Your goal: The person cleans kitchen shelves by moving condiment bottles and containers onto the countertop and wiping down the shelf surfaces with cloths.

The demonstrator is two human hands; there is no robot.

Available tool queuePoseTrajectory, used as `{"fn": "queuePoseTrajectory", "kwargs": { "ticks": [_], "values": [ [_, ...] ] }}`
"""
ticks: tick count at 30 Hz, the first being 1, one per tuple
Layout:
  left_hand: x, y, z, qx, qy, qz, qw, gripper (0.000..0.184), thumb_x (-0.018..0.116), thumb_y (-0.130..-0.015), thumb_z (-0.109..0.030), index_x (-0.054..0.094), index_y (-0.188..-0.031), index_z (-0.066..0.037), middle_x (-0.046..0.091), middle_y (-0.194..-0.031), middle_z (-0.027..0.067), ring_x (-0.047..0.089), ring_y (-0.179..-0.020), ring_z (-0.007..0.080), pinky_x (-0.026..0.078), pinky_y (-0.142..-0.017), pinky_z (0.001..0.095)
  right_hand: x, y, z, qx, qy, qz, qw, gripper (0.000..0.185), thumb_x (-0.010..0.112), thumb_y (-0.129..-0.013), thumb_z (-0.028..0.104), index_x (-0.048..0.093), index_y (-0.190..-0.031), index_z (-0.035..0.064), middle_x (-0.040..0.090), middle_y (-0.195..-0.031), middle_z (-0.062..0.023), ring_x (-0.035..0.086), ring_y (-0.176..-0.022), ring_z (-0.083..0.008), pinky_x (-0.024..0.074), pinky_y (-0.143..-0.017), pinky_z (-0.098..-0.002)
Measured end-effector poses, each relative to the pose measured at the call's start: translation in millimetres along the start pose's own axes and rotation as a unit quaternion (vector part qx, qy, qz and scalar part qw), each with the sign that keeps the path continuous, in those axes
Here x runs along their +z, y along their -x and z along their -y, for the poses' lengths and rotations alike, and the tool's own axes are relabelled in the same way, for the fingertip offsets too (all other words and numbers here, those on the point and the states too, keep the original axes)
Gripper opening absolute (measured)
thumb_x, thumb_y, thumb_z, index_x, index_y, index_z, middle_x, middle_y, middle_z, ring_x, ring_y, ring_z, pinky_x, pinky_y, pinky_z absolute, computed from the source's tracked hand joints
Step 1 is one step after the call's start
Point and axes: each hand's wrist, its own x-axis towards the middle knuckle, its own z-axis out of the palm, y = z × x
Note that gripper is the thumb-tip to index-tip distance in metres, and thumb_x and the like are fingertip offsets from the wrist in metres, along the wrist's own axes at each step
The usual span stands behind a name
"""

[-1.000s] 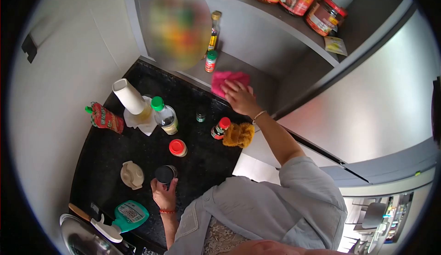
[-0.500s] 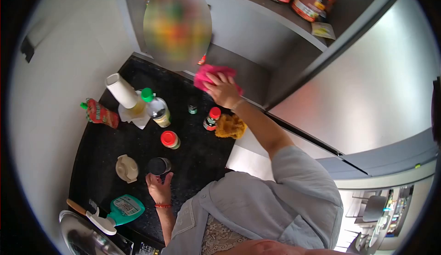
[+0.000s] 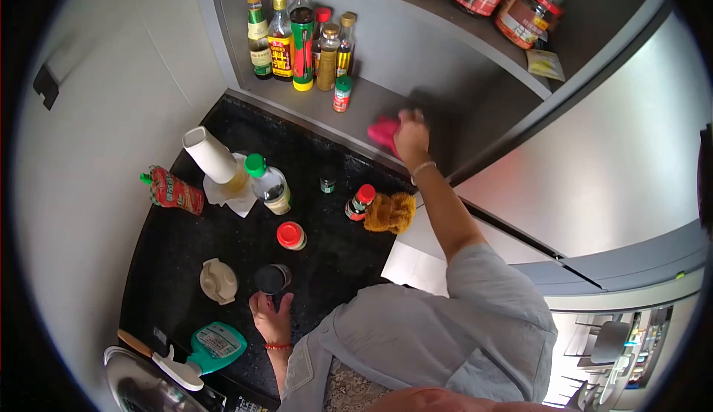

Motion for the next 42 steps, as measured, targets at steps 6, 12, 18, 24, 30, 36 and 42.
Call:
{"fn": "queuePoseTrajectory", "kwargs": {
  "ticks": [6,12,18,24,30,36,42],
  "values": [
    [-6,-13,-1,0.002,-0.053,0.045,0.998,0.042,0.084,-0.068,-0.020,0.061,-0.097,0.000,0.058,-0.104,0.0130,0.060,-0.072,0.0269,0.049,-0.062,0.0372,31,-53,10,-0.085,0.026,0.054,0.995,0.031,0.055,-0.087,0.032,0.063,-0.107,0.0085,0.056,-0.117,-0.0193,0.052,-0.112,-0.0350,0.0397,-0.092,-0.0508],
    [-4,-6,11,0.000,0.019,0.048,0.999,0.041,0.082,-0.069,-0.019,0.061,-0.098,0.001,0.057,-0.106,0.0134,0.059,-0.072,0.0244,0.049,-0.063,0.0361,-16,-6,-46,0.105,0.213,0.129,0.963,0.050,0.042,-0.095,0.041,0.068,-0.101,-0.0011,0.059,-0.115,-0.0216,0.052,-0.112,-0.0340,0.0391,-0.093,-0.0486],
    [-7,-8,15,-0.015,0.065,0.049,0.997,0.042,0.082,-0.071,-0.017,0.063,-0.105,0.001,0.057,-0.108,0.0122,0.058,-0.075,0.0215,0.049,-0.065,0.0332,-46,66,-13,0.036,0.234,0.127,0.963,0.043,0.047,-0.093,0.035,0.066,-0.106,-0.0021,0.059,-0.103,-0.0195,0.054,-0.102,-0.0352,0.0414,-0.090,-0.0467],
    [-8,-10,11,-0.045,0.122,0.042,0.991,0.042,0.081,-0.074,-0.018,0.064,-0.108,0.000,0.057,-0.107,0.0102,0.058,-0.077,0.0194,0.050,-0.066,0.0315,-159,4,23,-0.117,0.393,-0.024,0.912,0.024,0.059,-0.075,0.018,0.067,-0.094,0.0060,0.058,-0.098,-0.0136,0.056,-0.094,-0.0299,0.0411,-0.080,-0.0408],
    [-11,-11,3,-0.024,0.035,0.075,0.996,0.040,0.081,-0.074,-0.017,0.063,-0.103,0.003,0.057,-0.107,0.0104,0.059,-0.078,0.0199,0.051,-0.068,0.0313,-46,-82,-85,-0.024,0.480,-0.006,0.877,0.026,0.049,-0.086,0.021,0.068,-0.100,0.0111,0.055,-0.123,-0.0136,0.046,-0.118,-0.0310,0.0346,-0.096,-0.0446],
    [-12,-15,9,-0.010,0.060,0.068,0.996,0.039,0.080,-0.074,-0.018,0.062,-0.101,0.004,0.058,-0.107,0.0115,0.061,-0.080,0.0210,0.051,-0.068,0.0320,-85,71,0,-0.101,0.493,0.306,0.808,0.034,0.052,-0.085,0.024,0.069,-0.112,0.0118,0.055,-0.122,-0.0121,0.045,-0.117,-0.0300,0.0295,-0.099,-0.0457],
    [-9,-17,7,-0.011,0.022,0.068,0.997,0.040,0.080,-0.074,-0.021,0.062,-0.100,0.003,0.058,-0.105,0.0114,0.061,-0.076,0.0213,0.051,-0.067,0.0329,-59,147,-20,-0.051,0.305,0.101,0.945,0.035,0.054,-0.082,0.021,0.065,-0.112,0.0076,0.056,-0.111,-0.0130,0.049,-0.109,-0.0329,0.0372,-0.091,-0.0474]
  ]
}}
